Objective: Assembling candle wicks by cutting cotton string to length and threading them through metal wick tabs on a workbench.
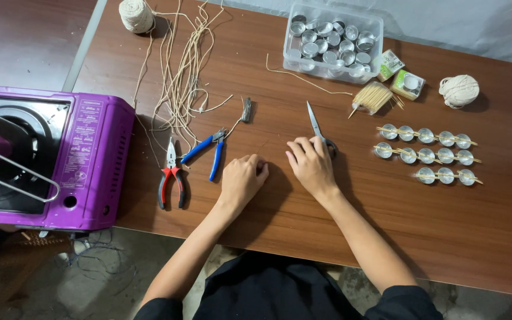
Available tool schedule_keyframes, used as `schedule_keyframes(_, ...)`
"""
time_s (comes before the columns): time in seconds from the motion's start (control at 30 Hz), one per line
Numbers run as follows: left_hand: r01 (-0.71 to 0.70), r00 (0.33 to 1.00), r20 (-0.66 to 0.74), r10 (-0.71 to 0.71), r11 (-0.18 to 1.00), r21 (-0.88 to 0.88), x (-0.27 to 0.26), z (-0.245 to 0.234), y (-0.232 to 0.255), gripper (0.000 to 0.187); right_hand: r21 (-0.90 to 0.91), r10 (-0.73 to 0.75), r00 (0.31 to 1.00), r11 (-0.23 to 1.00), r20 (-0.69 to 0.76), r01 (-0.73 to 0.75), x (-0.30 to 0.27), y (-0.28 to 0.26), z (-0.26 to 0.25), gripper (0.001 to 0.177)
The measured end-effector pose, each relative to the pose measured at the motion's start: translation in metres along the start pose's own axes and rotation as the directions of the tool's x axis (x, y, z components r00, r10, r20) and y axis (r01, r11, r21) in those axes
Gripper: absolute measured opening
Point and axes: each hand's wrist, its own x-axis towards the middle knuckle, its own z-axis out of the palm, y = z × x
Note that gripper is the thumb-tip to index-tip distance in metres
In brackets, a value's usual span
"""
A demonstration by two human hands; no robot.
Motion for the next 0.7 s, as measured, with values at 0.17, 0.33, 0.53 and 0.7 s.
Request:
schedule_keyframes(0.17, 0.057, 0.998, 0.026, -0.056, 0.998, -0.003, 0.008, 0.000, 0.001, 0.023, -0.053, -0.061, 0.995, 0.996, 0.075, 0.065, -0.030, -0.012, -0.002, 0.015)
schedule_keyframes(0.33, 0.096, 0.995, 0.035, -0.095, 0.995, -0.011, 0.012, -0.002, 0.001, 0.021, -0.081, -0.081, 0.984, 0.992, 0.158, 0.095, -0.042, -0.039, -0.023, 0.024)
schedule_keyframes(0.53, 0.131, 0.990, 0.063, -0.128, 0.990, -0.047, 0.016, -0.001, 0.002, 0.023, 0.031, 0.016, 0.982, 0.999, 0.189, -0.022, -0.038, -0.034, -0.028, 0.021)
schedule_keyframes(0.7, 0.118, 0.992, 0.043, -0.115, 0.989, -0.086, 0.013, 0.002, -0.004, 0.023, 0.194, 0.133, 0.959, 0.964, 0.250, -0.184, 0.004, -0.003, -0.051, 0.014)
